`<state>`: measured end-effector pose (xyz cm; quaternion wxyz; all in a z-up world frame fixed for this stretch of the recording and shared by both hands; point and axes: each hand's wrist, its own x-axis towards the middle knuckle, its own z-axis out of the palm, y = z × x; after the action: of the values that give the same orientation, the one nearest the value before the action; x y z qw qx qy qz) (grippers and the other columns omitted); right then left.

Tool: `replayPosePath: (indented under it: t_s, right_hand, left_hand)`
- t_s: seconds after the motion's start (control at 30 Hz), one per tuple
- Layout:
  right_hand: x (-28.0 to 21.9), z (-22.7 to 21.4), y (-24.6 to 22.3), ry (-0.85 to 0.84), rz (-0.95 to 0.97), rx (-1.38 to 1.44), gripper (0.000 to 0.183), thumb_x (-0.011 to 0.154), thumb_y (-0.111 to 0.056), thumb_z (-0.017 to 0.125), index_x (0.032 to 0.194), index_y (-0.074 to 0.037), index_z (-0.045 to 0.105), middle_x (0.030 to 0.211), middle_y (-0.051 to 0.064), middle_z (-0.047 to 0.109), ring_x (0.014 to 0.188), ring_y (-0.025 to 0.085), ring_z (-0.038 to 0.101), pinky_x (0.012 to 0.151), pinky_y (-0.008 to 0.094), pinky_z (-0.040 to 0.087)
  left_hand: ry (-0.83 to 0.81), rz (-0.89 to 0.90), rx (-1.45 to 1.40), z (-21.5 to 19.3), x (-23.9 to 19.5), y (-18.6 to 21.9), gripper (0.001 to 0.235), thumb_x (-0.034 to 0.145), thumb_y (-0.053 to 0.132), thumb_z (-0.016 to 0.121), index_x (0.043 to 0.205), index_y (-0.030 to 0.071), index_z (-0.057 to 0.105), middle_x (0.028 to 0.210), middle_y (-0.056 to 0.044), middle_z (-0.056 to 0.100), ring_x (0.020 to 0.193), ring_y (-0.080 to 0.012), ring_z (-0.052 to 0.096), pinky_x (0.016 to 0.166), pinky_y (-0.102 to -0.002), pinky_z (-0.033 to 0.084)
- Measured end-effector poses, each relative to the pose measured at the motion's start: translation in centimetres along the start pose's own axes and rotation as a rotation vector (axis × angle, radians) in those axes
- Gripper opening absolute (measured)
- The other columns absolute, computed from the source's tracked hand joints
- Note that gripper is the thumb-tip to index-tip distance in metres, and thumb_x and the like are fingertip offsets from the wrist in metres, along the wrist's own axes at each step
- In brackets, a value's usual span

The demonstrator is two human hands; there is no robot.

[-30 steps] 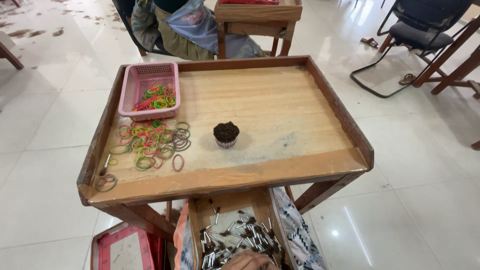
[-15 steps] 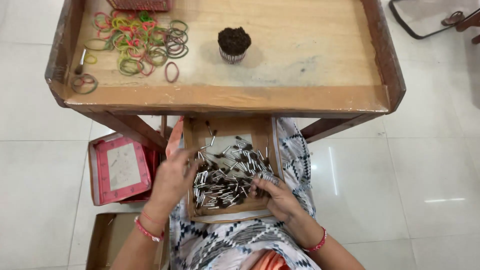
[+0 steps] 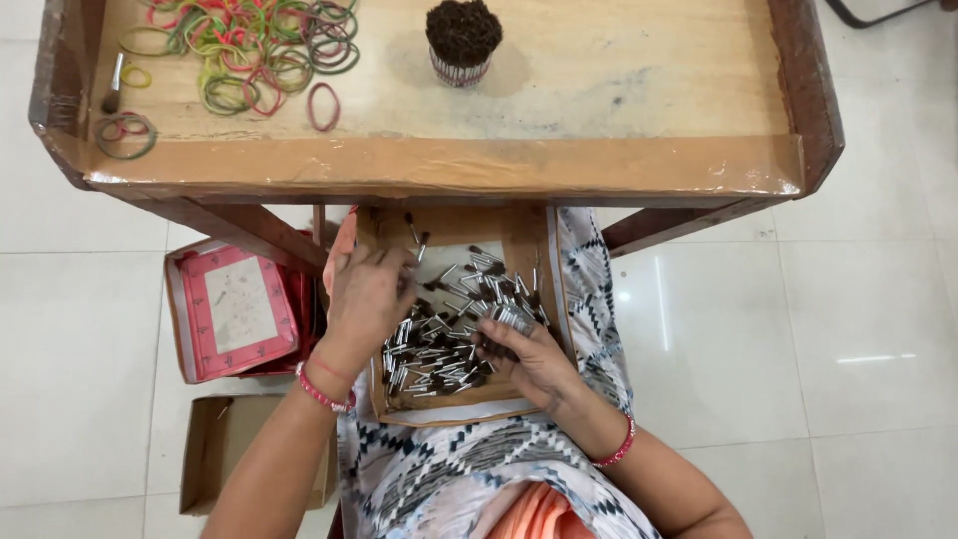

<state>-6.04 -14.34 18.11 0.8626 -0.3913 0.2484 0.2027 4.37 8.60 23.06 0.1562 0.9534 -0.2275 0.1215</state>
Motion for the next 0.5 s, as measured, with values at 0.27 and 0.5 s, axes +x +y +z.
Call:
replayPosePath:
  t_s: [0.27,0.5]
  right_hand:
    - [2.2,-0.8,1.7,0.025,0.014,0.041,0.024,0.092,-0.02,0.076,0.109,-0.004,0.073,0.1,0.007,0.074,0.094,0.019,0.071,0.085,0.036,0.06]
    - [0.6,-0.2,0.6,0.023,0.087,0.023,0.029,0.091,-0.025,0.074,0.106,-0.001,0.071,0.096,0.01,0.075,0.09,0.021,0.074,0.085,0.035,0.064]
  left_hand:
    - [-0.157,0.053,-0.45,-1.9,-1.1,0.5,0.027,0.084,0.007,0.072,0.11,0.007,0.067,0.103,-0.012,0.072,0.101,-0.033,0.065,0.086,-0.043,0.051]
    - [-0.266,0.337,-0.272,1.6,-0.1,-1.2,0.037,0.077,-0.003,0.06,0.113,0.005,0.062,0.103,-0.012,0.068,0.102,-0.0324,0.065,0.086,-0.044,0.055]
